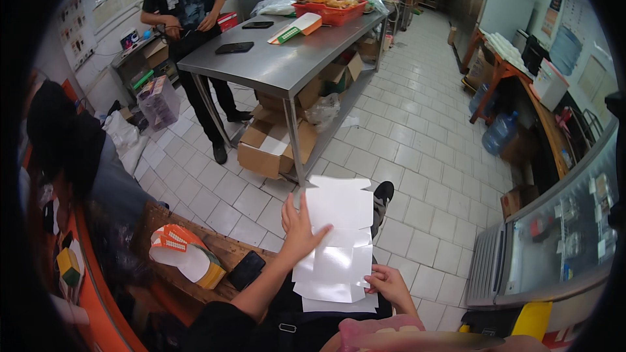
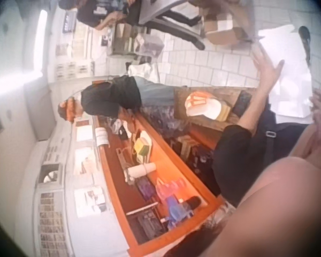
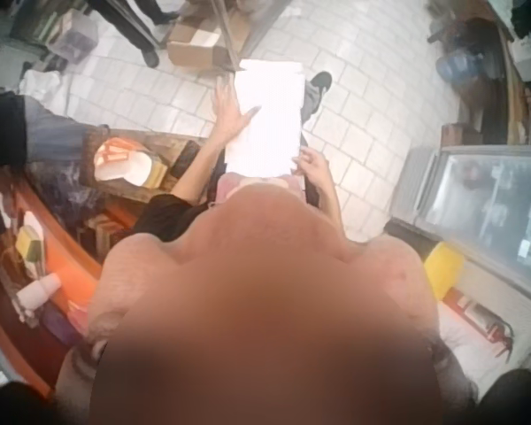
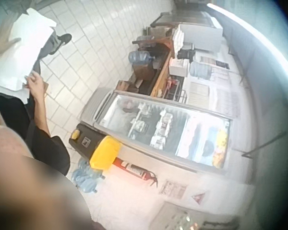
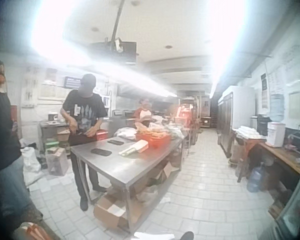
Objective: The person folds flat paperboard blanks into small takeaway boxes, aligning edges and creasing flaps to form the container shape. They handle multiple blanks one at a time, stacking finished boxes on a wooden surface.
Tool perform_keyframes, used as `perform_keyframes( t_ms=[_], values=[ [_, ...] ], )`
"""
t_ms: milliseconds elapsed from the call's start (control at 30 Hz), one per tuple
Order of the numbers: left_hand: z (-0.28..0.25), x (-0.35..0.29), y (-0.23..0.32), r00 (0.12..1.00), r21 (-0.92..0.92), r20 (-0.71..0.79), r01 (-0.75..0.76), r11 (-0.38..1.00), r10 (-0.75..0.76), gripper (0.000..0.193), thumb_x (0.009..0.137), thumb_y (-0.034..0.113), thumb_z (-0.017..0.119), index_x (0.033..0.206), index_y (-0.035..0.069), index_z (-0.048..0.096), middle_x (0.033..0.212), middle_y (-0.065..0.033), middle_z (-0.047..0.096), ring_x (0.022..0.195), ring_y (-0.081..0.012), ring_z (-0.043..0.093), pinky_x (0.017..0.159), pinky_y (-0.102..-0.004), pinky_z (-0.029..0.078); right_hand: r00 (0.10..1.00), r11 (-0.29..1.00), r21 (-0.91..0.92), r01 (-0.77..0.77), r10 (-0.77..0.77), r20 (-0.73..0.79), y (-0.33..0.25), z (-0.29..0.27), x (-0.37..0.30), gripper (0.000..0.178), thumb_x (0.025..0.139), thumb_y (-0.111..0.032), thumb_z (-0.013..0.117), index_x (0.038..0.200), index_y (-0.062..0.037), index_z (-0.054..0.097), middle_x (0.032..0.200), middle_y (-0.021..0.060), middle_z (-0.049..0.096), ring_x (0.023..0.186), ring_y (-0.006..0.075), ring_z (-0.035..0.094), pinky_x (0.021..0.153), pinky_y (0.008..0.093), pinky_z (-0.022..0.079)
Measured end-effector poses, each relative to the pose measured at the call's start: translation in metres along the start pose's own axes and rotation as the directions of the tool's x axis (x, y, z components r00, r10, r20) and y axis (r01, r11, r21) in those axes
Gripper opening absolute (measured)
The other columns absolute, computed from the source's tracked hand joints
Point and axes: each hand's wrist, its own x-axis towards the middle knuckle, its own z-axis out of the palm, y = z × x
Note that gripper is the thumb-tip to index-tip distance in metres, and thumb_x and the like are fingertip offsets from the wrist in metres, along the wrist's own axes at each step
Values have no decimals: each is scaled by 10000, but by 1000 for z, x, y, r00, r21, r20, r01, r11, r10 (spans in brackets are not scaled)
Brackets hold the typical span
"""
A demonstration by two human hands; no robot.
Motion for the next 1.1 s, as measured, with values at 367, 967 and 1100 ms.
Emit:
perform_keyframes(
  t_ms=[367,967,1100],
  values=[
    [-5,-42,70,859,-291,324,-308,906,396,410,706,377,721,827,84,460,755,-81,490,693,-274,560,569,-384,436,918,931,-125,344,-362,-165,-50,18,11,308,881,-94,607,1156,36,560,803,-5,591,671,52,550,573,211,518],
    [43,-65,33,855,-676,447,130,726,263,143,880,192,610,876,52,583,785,-42,574,697,-139,551,637,-284,443,870,900,-301,315,-400,-287,9,13,17,246,902,-181,594,965,55,629,818,60,653,741,111,625,687,234,501],
    [52,-69,31,850,-763,515,395,511,113,164,892,186,606,855,31,567,748,-17,593,682,-66,524,622,-237,430,879,896,-208,393,-432,-200,9,19,20,236,898,-155,603,1008,51,630,997,95,660,826,121,626,732,215,481]
  ],
)
